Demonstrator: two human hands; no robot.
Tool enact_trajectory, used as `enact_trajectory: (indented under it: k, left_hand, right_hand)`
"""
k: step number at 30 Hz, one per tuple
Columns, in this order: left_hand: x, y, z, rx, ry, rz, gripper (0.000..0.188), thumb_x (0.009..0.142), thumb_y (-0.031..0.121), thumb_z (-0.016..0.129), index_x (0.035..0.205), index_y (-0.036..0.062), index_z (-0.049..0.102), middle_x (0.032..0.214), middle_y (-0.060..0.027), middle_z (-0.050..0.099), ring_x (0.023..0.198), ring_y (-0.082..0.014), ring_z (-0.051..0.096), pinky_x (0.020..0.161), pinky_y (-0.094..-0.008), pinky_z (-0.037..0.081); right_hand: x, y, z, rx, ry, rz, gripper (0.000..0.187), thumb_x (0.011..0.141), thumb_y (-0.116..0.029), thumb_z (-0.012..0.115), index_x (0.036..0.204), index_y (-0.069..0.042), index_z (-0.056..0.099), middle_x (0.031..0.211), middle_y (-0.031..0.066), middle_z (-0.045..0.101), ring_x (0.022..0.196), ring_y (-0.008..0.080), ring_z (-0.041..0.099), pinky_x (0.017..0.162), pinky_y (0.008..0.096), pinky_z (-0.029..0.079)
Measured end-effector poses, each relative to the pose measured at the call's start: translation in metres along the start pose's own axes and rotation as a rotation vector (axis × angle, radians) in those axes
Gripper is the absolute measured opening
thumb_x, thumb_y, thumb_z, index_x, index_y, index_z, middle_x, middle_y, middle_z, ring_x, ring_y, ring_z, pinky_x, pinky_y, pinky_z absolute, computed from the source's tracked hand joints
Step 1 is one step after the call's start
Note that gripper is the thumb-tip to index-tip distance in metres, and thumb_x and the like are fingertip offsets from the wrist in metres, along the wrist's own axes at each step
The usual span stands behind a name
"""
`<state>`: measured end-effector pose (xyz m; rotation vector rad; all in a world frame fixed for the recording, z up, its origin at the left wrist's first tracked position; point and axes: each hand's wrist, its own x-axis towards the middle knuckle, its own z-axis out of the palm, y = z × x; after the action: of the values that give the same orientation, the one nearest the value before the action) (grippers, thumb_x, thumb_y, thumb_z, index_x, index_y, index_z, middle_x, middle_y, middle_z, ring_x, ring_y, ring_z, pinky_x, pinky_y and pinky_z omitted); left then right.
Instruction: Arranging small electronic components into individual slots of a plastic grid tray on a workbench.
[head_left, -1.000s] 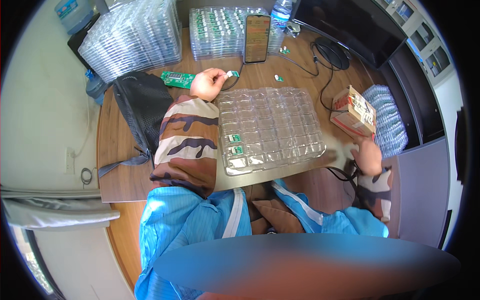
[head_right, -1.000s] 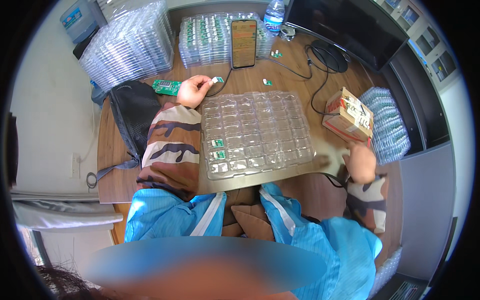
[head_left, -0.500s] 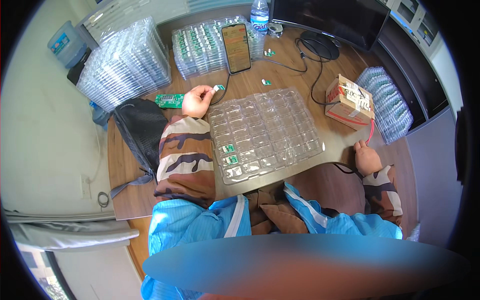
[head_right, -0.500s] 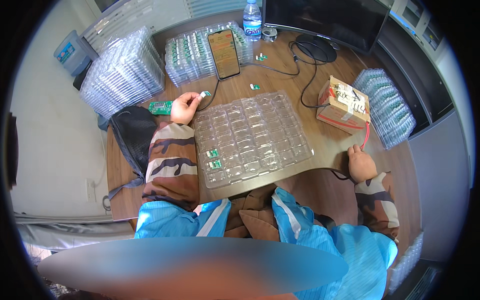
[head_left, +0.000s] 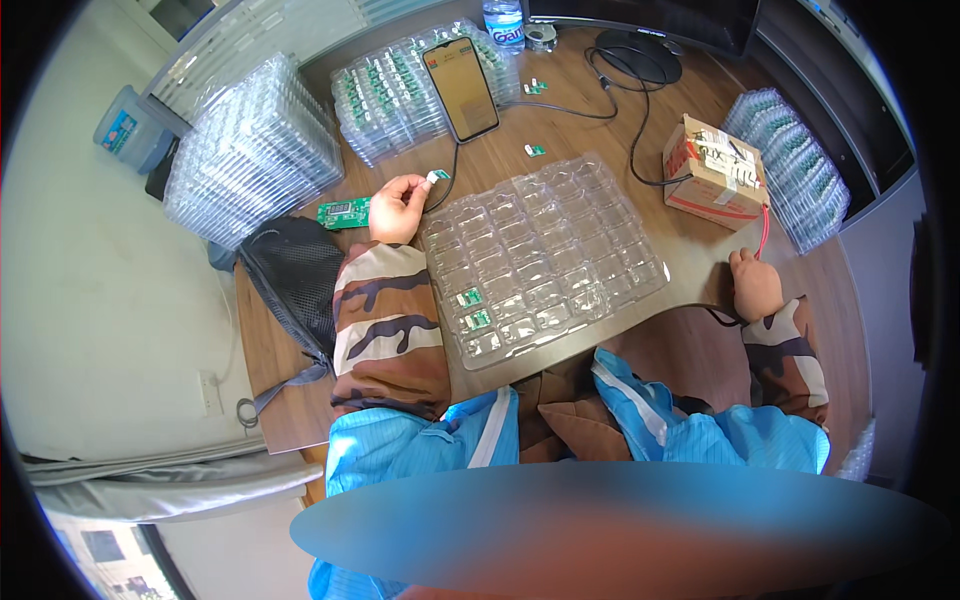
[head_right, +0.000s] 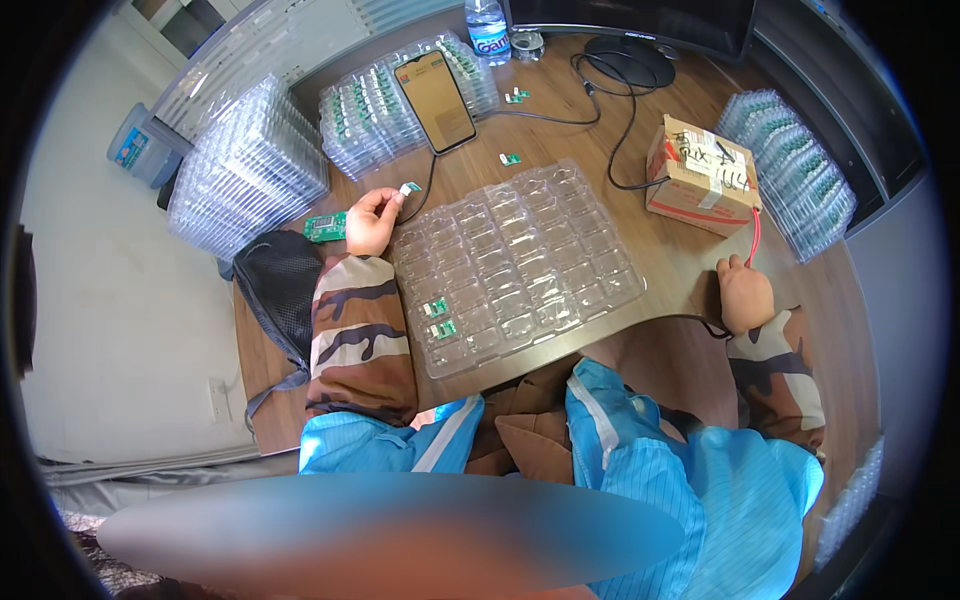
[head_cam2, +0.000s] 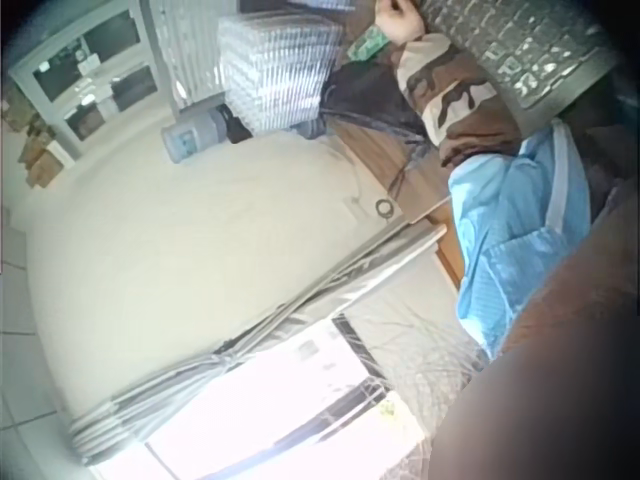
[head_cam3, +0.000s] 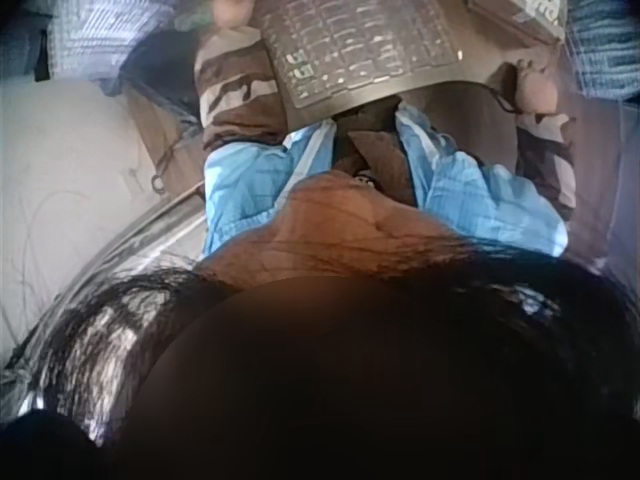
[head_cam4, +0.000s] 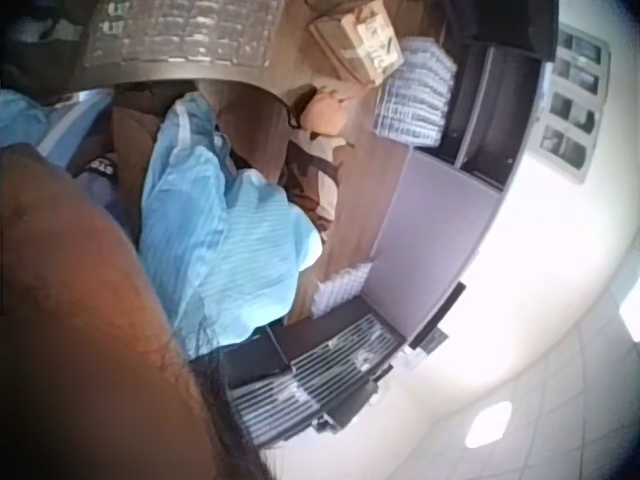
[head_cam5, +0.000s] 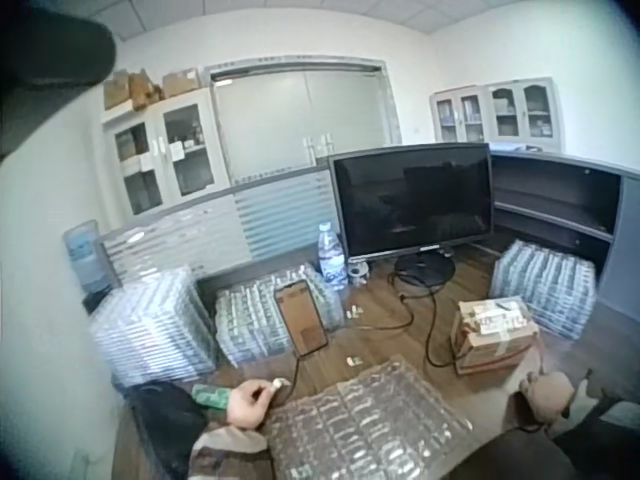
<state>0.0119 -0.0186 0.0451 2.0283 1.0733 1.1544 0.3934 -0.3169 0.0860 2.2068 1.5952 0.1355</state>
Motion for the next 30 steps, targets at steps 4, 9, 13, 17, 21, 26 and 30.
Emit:
enact_trajectory:
  k: [4, 9, 13, 17, 21, 26, 30]
  left_hand:
    - [0.0005, -0.0015, -0.0016, -0.010, -0.032, -0.014, 0.012, 0.076, 0.013, 0.061, 0.078, 0.0011, 0.061, 0.066, -0.0042, 0.055, 0.056, -0.0076, 0.049, 0.053, -0.0214, 0.041]
    - [0.0011, -0.0029, -0.0007, -0.021, -0.012, -0.024, 0.012, 0.076, 0.013, 0.062, 0.078, 0.0010, 0.061, 0.066, -0.0039, 0.055, 0.056, -0.0071, 0.049, 0.052, -0.0211, 0.041]
    - [0.0013, -0.0032, -0.0010, -0.016, -0.040, -0.069, 0.011, 0.075, 0.012, 0.061, 0.078, 0.0009, 0.061, 0.066, -0.0038, 0.055, 0.056, -0.0071, 0.049, 0.052, -0.0213, 0.041]
    - [0.0010, -0.0024, -0.0014, 0.000, -0.012, -0.021, 0.011, 0.075, 0.012, 0.061, 0.078, 0.0009, 0.061, 0.066, -0.0037, 0.055, 0.056, -0.0072, 0.049, 0.052, -0.0214, 0.041]
    - [0.0008, -0.0012, -0.0008, -0.012, -0.017, -0.027, 0.012, 0.075, 0.012, 0.061, 0.078, 0.0008, 0.060, 0.066, -0.0038, 0.055, 0.056, -0.0076, 0.050, 0.053, -0.0214, 0.041]
    - [0.0002, 0.0010, -0.0020, 0.013, -0.002, -0.004, 0.012, 0.075, 0.012, 0.061, 0.078, 0.0007, 0.060, 0.066, -0.0041, 0.055, 0.056, -0.0079, 0.050, 0.053, -0.0215, 0.041]
    - [0.0003, 0.0012, -0.0013, -0.006, -0.010, -0.018, 0.012, 0.075, 0.012, 0.061, 0.079, 0.0005, 0.061, 0.066, -0.0042, 0.055, 0.056, -0.0079, 0.050, 0.053, -0.0215, 0.041]
  right_hand:
    - [0.0001, -0.0009, 0.0000, 0.022, 0.010, -0.012, 0.028, 0.058, -0.001, 0.058, 0.084, -0.002, 0.048, 0.085, 0.0131, 0.052, 0.072, 0.0270, 0.058, 0.061, 0.0332, 0.047]
    - [-0.0004, -0.0002, -0.0020, 0.021, -0.009, 0.005, 0.029, 0.058, 0.001, 0.058, 0.085, -0.002, 0.048, 0.085, 0.0131, 0.052, 0.072, 0.0274, 0.058, 0.061, 0.0334, 0.047]
    - [0.0000, -0.0012, -0.0024, 0.024, 0.017, -0.001, 0.029, 0.057, 0.001, 0.058, 0.084, -0.002, 0.048, 0.084, 0.0132, 0.052, 0.071, 0.0275, 0.058, 0.061, 0.0333, 0.047]
    - [-0.0015, 0.0008, -0.0007, 0.090, 0.012, 0.010, 0.026, 0.059, 0.002, 0.056, 0.084, -0.001, 0.047, 0.083, 0.0142, 0.052, 0.074, 0.0294, 0.057, 0.063, 0.0349, 0.047]
    - [-0.0024, 0.0035, 0.0003, 0.200, 0.021, 0.026, 0.024, 0.059, 0.005, 0.049, 0.082, 0.000, 0.044, 0.084, 0.0168, 0.050, 0.078, 0.0336, 0.054, 0.066, 0.0389, 0.045]
    - [-0.0057, 0.0038, -0.0061, 0.256, 0.018, -0.030, 0.021, 0.062, 0.005, 0.047, 0.082, 0.001, 0.042, 0.085, 0.0177, 0.048, 0.082, 0.0342, 0.051, 0.069, 0.0395, 0.043]
    - [-0.0064, 0.0050, -0.0083, 0.248, -0.008, -0.009, 0.013, 0.071, -0.002, 0.043, 0.084, 0.000, 0.045, 0.088, 0.0152, 0.047, 0.083, 0.0319, 0.052, 0.071, 0.0377, 0.045]
